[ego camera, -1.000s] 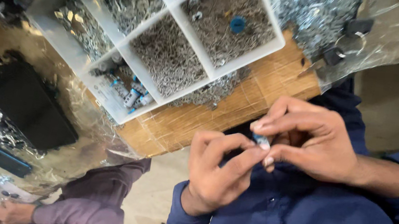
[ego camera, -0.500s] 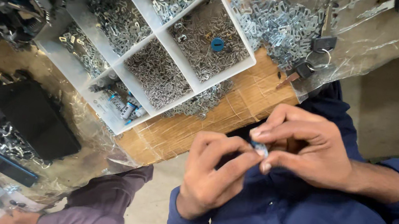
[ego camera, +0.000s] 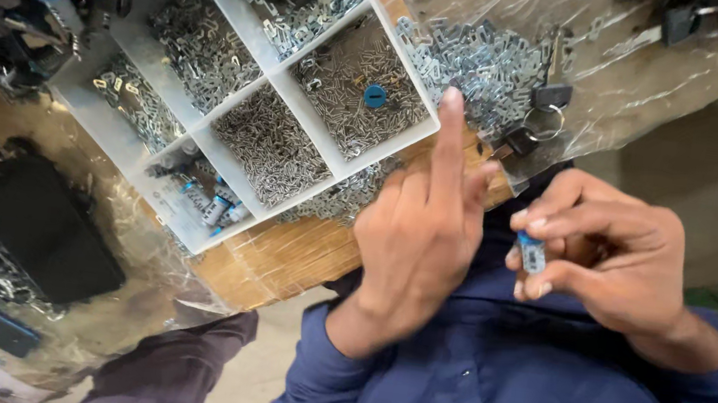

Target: The person repeatedly picks small metal key blanks and blue plastic key heads from a compartmentalized tray, then presses them together by hand to form assembled keys. The assembled units are placed into a separate compartment of the tray. The process continues with multiple units.

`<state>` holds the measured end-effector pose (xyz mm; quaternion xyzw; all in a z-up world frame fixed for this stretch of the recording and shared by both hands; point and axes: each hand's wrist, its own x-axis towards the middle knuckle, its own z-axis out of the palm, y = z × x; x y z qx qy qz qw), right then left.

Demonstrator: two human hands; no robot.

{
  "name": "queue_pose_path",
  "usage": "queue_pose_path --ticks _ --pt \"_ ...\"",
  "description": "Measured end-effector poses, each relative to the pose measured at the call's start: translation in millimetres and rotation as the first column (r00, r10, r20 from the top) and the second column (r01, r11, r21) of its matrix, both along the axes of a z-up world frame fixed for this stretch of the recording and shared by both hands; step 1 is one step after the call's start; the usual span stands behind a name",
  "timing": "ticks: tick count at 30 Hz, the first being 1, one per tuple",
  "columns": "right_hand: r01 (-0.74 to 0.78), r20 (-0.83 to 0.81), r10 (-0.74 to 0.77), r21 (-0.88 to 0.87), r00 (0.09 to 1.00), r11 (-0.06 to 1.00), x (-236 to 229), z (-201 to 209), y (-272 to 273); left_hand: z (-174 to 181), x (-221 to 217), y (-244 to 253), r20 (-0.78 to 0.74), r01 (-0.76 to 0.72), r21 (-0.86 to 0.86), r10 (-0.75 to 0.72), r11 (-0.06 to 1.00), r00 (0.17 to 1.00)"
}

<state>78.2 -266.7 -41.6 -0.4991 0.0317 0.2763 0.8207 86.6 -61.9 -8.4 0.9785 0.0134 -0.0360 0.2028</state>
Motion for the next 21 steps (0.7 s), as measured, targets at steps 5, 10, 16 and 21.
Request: queue_pose_path --ticks 5,10,16,21 --pt "-0.027 0.023 0.027 0.004 0.999 1.0 1.2 -1.5 -11.9 11.5 -7.4 10.5 -0.003 -0.064 -0.319 0.067 0.946 0.998" --pt "-0.044 0.038 0.044 -0.016 0.998 0.999 2.8 -7.6 -11.9 -5.0 -24.9 8.3 -0.009 0.001 -0.046 -0.001 0.999 1.0" --pt "-0.062 0.057 0.061 0.013 0.996 0.998 1.3 0.6 -10.9 -1.3 -19.4 9.8 0.001 0.019 -0.096 -0.02 0.995 1.0" --pt "-0.048 0.049 0.049 -0.023 0.998 0.999 -4.5 -5.0 -2.8 10.0 -22.8 12.2 0.013 -0.031 -0.15 0.033 0.988 0.999"
